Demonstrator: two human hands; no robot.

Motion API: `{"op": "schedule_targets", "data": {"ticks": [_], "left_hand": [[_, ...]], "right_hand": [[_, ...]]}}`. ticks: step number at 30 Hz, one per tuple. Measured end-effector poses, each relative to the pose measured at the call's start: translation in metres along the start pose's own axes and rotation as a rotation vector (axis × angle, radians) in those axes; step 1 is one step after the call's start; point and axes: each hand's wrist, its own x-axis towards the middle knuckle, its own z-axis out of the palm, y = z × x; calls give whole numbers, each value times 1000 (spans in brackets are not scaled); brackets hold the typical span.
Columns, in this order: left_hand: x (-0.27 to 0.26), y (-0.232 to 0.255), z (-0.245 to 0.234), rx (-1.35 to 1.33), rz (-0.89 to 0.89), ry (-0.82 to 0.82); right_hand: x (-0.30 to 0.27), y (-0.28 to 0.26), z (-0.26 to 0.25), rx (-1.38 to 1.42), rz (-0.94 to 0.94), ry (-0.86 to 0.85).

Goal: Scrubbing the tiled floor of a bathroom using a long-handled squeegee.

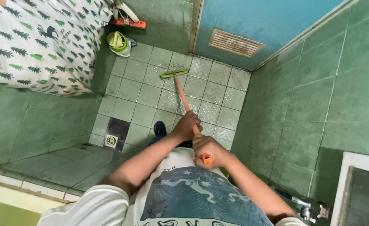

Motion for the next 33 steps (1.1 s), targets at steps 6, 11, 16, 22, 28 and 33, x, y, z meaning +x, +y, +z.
{"op": "schedule_targets", "data": {"ticks": [6, 11, 16, 22, 28, 33], "left_hand": [[9, -30, -5, -17, 71, 54], [0, -36, 1, -17, 130, 47], [-17, -32, 11, 105, 159, 10], [-15, -66, 5, 144, 4, -155], [-23, -81, 6, 114, -6, -125], [-23, -23, 0, 172, 51, 68]], "right_hand": [[-4, 43, 6, -6, -97, 70], [-19, 45, 15, 43, -114, 73], [-12, 16, 22, 2, -83, 68], [-20, 49, 33, -66, -62, 73], [-10, 48, 35, -81, -24, -13], [-7, 13, 14, 19, 20, -67]]}}
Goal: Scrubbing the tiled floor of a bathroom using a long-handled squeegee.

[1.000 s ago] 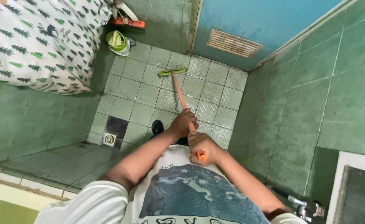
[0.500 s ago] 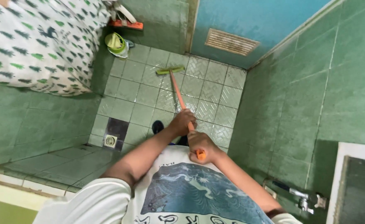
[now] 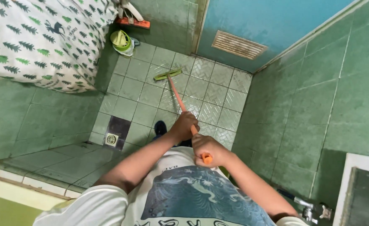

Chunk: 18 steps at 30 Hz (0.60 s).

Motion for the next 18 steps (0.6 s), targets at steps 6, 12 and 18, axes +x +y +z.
{"op": "schedule_targets", "data": {"ticks": [6, 12, 18], "left_hand": [[8, -10, -15, -99, -67, -53], [-8, -86, 3, 81, -50, -239], [14, -34, -30, -56, -115, -97]], "right_hand": [[-14, 45, 7, 24, -17, -2], [12, 73, 23, -84, -94, -118], [16, 55, 5, -59, -17, -82]]}}
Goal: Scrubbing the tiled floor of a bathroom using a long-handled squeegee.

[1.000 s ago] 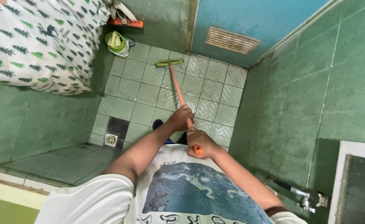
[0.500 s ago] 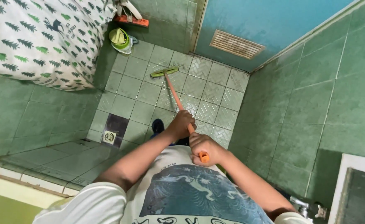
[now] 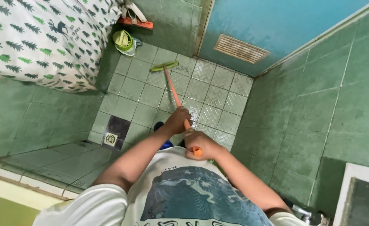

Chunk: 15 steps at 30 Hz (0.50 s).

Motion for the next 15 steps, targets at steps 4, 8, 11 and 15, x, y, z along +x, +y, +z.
{"op": "schedule_targets", "data": {"ticks": [4, 8, 11, 15], "left_hand": [[0, 17, 14, 62, 47, 97], [-6, 9, 18, 5, 40, 97], [-1, 2, 3, 2, 21, 58], [-4, -65, 23, 129, 38, -43]], "right_hand": [[6, -34, -25, 115, 47, -17], [11, -36, -19, 135, 7, 15], [4, -3, -7, 101, -3, 26], [19, 13, 1, 0, -30, 31]]}}
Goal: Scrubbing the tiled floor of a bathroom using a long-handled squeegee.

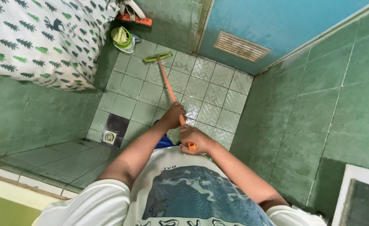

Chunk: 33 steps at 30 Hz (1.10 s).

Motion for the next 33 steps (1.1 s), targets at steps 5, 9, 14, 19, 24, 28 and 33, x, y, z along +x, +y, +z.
{"op": "schedule_targets", "data": {"ticks": [5, 9, 14, 19, 24, 28, 33], "left_hand": [[9, 30, -28, -39, -70, 23], [6, 73, -23, -45, -90, 92], [-6, 50, -8, -31, -54, 140], [-9, -7, -10, -64, -99, -12], [-5, -8, -33, -16, -124, -149], [0, 45, -58, -16, -81, -158], [-11, 51, -36, -72, -224, -89]], "right_hand": [[5, -10, -12, 9, 28, -10], [3, -43, -32, 129, 76, -17], [-12, -19, -11, 120, 42, 4], [-2, 21, 10, -12, 9, -48], [7, 22, 11, 43, 67, -95], [9, -18, -15, -13, 89, -105], [5, -23, -13, 86, 48, -74]]}}
